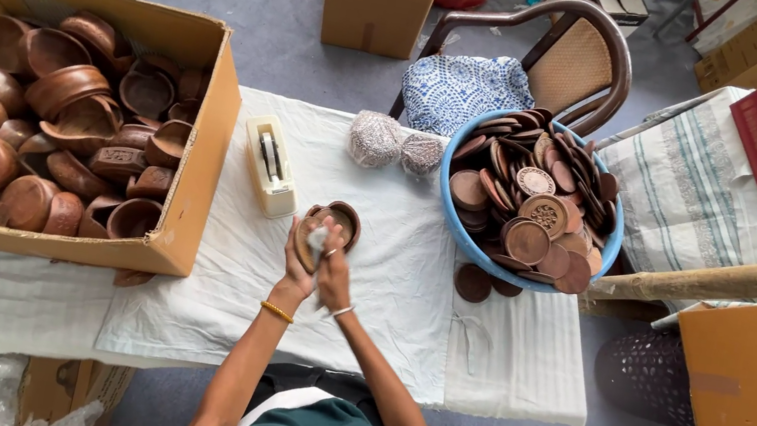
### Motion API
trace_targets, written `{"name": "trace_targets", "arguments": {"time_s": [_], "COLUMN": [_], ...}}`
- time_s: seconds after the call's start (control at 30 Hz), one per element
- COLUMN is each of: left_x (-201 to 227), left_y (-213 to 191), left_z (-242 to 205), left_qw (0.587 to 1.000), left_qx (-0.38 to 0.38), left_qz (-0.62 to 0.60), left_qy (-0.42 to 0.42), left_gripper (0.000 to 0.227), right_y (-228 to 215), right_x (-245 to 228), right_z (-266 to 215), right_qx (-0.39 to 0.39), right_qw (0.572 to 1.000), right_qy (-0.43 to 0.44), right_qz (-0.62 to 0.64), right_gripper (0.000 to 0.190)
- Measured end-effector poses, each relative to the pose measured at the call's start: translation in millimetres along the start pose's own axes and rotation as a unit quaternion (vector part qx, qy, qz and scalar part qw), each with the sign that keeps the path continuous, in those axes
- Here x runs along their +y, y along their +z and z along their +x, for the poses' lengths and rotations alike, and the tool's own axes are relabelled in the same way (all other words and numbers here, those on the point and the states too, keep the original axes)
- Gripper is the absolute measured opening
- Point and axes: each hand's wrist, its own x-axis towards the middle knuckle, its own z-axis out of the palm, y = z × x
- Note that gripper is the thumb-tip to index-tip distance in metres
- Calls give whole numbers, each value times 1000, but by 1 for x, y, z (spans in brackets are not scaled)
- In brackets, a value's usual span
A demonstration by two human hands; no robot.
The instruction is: The person wraps a small wooden bowl in bubble wrap and secures it with tape. They then pick up another wooden bowl and wipe it with a white cloth.
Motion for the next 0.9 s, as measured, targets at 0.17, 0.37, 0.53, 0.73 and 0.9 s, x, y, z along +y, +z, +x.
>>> {"name": "trace_targets", "arguments": {"time_s": [0.17, 0.37, 0.53, 0.73, 0.9], "left_x": [-5, 11, -6, -7, 8], "left_y": [38, 75, -13, 12, 71], "left_z": [-26, -41, -7, -30, -38], "left_qw": [956, 973, 994, 967, 976], "left_qx": [-260, -113, -83, -238, -158], "left_qz": [-54, -32, 62, 0, -32], "left_qy": [-127, -200, -15, -92, -144], "left_gripper": [89, 92, 91, 104, 98], "right_y": [21, 7, 12, 35, 5], "right_x": [-63, -33, 31, -41, -11], "right_z": [-10, 25, 10, -5, 18], "right_qx": [-88, -74, -31, -37, -76], "right_qw": [951, 950, 966, 906, 949], "right_qy": [-210, -167, -116, -112, -160], "right_qz": [-210, -254, -228, -406, -260], "right_gripper": [39, 31, 40, 38, 34]}}
